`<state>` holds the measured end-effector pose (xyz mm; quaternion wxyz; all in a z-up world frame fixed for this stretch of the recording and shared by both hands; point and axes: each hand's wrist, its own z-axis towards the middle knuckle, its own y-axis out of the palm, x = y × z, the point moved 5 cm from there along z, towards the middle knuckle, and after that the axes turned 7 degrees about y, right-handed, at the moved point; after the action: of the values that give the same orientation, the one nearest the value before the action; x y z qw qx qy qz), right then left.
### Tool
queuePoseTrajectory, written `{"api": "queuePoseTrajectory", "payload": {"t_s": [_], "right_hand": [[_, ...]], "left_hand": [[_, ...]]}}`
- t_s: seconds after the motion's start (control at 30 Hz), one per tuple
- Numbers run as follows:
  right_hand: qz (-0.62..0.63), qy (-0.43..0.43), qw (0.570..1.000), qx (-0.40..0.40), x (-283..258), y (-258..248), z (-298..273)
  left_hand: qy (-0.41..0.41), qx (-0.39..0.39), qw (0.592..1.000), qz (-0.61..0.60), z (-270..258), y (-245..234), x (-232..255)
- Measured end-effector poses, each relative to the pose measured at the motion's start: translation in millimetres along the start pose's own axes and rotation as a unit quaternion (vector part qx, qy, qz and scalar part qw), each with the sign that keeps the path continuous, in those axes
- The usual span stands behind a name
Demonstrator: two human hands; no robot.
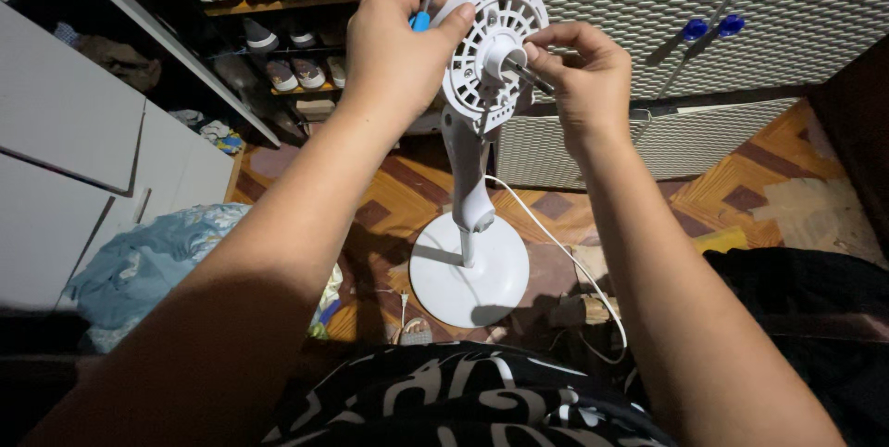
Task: The person uses a pair of scissors to manipulate and adjust components inside the rear grille of a white pedestal fan. They repeatedly insert the scissors into the fan housing to pry or reposition internal parts while holding the fan steady with their other hand.
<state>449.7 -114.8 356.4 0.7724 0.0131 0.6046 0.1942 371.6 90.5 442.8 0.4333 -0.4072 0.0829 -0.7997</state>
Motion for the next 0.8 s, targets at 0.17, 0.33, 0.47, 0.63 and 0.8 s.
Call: {"api": "queuePoseTrajectory", "payload": {"t_s": [0.17, 0.33, 0.47, 0.63, 0.8], "right_hand": [[0.073, 0.004, 0.997, -0.034, -10, 2, 4], [0.091, 0.094, 0.991, -0.015, -8, 1, 9], [0.125, 0.076, 0.986, -0.075, -11, 5, 2], [0.111, 0.118, 0.985, -0.052, -6, 3, -2], [0.056, 0.143, 0.988, -0.005, -7, -3, -3]], "left_hand": [[0.001, -0.007, 1.0, -0.007, -1, 0, 0], [-0.007, -0.006, 1.0, -0.016, -2, 0, 0], [-0.002, 0.012, 1.0, -0.02, -5, -3, -1], [-0.007, 0.018, 1.0, -0.018, -6, -5, -3], [-0.072, 0.007, 0.996, -0.048, -4, -7, -1]]}}
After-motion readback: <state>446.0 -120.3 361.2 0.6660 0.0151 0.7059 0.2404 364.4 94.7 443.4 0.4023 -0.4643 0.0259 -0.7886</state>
